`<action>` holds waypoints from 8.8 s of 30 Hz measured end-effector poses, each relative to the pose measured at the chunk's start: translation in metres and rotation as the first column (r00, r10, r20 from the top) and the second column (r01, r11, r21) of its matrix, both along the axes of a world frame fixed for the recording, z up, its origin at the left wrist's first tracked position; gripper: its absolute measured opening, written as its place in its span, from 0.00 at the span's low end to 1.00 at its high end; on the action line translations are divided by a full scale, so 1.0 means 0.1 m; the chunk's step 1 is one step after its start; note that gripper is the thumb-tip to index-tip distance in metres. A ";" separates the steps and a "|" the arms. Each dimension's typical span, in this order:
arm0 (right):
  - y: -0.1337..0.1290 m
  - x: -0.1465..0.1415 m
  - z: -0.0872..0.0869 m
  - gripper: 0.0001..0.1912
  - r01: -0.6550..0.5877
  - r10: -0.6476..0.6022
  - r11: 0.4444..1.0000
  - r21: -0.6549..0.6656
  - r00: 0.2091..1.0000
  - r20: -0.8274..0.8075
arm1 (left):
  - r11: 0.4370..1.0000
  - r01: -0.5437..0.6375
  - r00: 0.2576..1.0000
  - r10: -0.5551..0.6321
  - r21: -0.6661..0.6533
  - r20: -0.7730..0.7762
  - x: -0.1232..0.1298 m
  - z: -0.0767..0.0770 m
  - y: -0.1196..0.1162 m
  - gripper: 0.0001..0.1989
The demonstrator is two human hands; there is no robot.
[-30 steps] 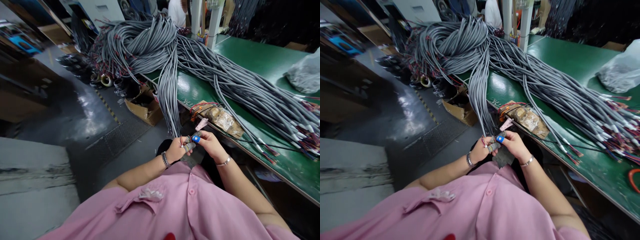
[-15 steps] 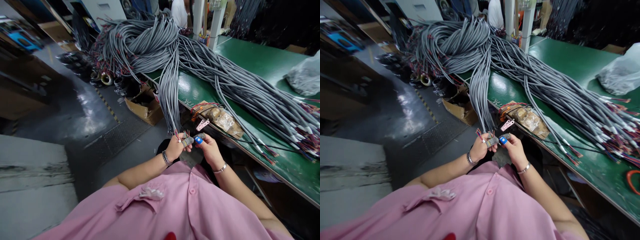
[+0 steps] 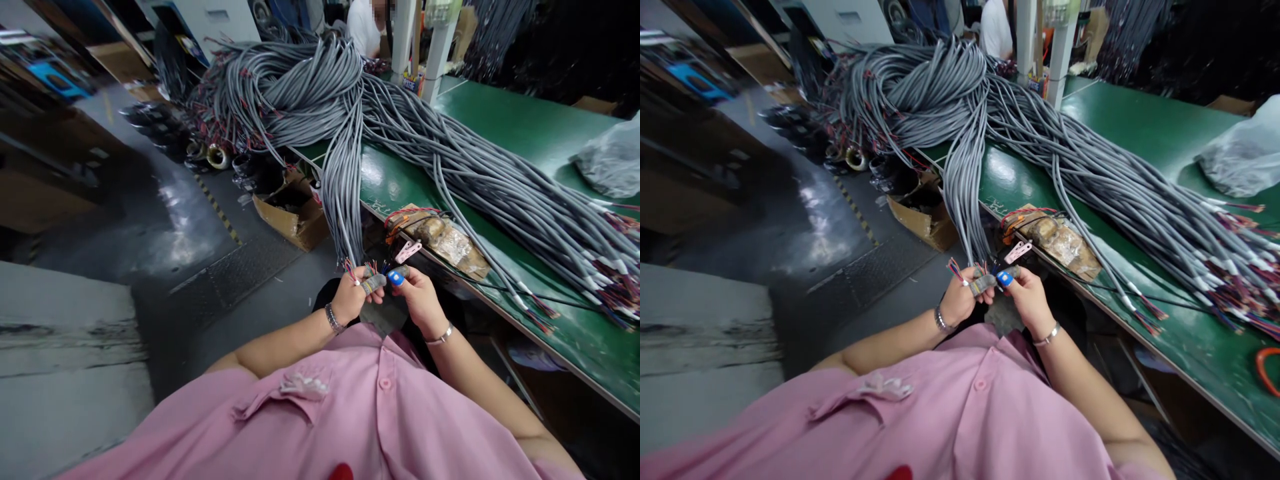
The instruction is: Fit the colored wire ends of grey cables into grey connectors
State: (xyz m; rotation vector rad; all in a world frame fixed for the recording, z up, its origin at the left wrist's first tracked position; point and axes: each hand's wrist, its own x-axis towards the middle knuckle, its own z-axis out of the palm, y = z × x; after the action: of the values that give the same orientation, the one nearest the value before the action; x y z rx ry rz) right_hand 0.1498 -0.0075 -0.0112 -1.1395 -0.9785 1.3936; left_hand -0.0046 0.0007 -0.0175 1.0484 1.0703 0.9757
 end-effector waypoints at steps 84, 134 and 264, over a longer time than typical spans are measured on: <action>0.31 0.14 0.03 0.20 -0.099 -0.015 0.980 -0.174 0.831 -0.557 | 0.996 0.089 0.984 -0.089 0.007 0.154 0.05 0.15 0.01 0.20; 0.45 -0.01 -0.08 0.24 0.051 -0.096 0.994 -0.097 0.841 -0.532 | 0.999 0.029 0.992 -0.026 -0.028 0.122 0.17 0.22 0.09 0.18; 0.34 0.12 0.07 0.22 0.031 -0.094 0.988 -0.154 0.902 -0.422 | 0.981 -0.188 0.971 0.179 0.046 0.160 0.23 0.31 0.07 0.18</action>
State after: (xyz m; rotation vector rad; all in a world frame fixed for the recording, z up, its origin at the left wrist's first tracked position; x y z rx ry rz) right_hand 0.1621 0.0263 -0.0046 -0.9002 -0.5279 1.5945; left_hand 0.0180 0.0073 0.0136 0.9170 1.0271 1.2256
